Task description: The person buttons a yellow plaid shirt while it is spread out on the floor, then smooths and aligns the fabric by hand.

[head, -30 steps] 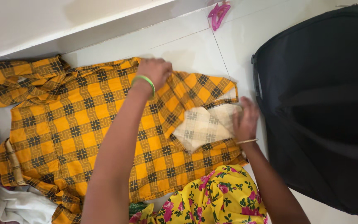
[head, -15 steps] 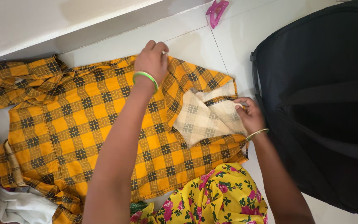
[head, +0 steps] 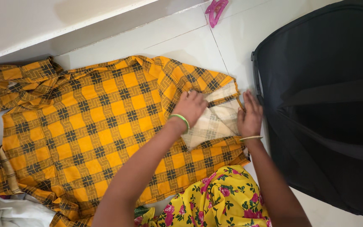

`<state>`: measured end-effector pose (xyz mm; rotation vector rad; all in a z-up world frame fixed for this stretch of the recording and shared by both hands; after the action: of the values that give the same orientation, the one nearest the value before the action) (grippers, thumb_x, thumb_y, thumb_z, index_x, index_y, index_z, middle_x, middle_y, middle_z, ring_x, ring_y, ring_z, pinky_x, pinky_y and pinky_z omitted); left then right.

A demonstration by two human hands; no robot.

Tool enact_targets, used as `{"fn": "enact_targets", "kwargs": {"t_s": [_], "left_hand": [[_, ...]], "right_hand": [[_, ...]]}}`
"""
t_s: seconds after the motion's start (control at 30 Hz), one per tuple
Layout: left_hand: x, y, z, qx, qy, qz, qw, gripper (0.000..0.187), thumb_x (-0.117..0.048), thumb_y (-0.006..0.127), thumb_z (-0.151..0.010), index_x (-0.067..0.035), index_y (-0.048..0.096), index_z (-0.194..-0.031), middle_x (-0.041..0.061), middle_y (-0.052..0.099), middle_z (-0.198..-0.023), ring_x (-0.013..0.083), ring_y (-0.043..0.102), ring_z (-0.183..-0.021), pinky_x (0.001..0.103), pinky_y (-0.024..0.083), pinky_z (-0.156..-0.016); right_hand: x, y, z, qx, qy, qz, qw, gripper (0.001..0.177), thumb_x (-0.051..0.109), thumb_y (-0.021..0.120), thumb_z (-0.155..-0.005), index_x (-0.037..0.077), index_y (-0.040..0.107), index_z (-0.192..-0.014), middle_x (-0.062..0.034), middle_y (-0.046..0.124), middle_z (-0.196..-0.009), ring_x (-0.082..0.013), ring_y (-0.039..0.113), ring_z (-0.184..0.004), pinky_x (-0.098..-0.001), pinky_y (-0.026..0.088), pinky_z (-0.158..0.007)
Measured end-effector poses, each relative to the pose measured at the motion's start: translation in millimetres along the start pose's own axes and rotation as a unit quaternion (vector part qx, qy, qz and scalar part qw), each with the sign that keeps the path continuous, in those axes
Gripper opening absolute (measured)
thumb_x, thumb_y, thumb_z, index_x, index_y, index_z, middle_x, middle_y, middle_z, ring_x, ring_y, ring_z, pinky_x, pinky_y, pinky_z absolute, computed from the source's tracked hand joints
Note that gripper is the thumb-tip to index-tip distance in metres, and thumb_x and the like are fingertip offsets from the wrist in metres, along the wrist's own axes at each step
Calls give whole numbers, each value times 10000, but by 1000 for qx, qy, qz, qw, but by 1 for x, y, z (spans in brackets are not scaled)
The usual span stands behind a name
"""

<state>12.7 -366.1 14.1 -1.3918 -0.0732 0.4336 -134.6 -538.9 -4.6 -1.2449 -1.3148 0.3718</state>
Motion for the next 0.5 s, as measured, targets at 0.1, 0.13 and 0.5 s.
{"fn": "enact_targets", "kwargs": {"t_s": [0.1, 0.13, 0.5], "left_hand": [[29, -13, -3, -10, -30, -31, 999, 474, -51, 634, -862, -86, 601, -1334, 140, 560, -1276, 269, 509, -1180, 456, 436, -977], [39, -19, -5, -48, -53, -83, 994, 582, -61, 643, -791, -152, 589, -1363, 148, 538, -1339, 272, 508, -1179, 456, 443, -967], [116, -57, -65, -84, -225, 175, 955, 202, -191, 573, -1061, -113, 612, -1244, 148, 600, -1249, 371, 621, -1107, 508, 513, -949]], "right_hand": [[20, 4, 1, -8, -66, 103, 992, 529, -5, 635, -916, 11, 603, -1444, -143, 528, -1548, -346, 518, -1288, -484, 395, -1087], [26, 9, 1, 10, -93, 111, 989, 493, 1, 634, -920, 33, 623, -1412, -130, 539, -1535, -334, 511, -1298, -481, 386, -1100], [29, 28, 6, 65, -95, 118, 986, 390, 23, 624, -924, 92, 662, -1306, -113, 541, -1480, -309, 461, -1349, -468, 326, -1111]]}}
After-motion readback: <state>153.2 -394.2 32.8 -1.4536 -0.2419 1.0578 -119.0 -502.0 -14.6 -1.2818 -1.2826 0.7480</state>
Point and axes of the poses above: each hand's wrist, its own z-axis away from the middle knuckle, its own y-axis out of the palm, x = y × z, the point moved 4 cm from there along -z, towards the middle knuckle
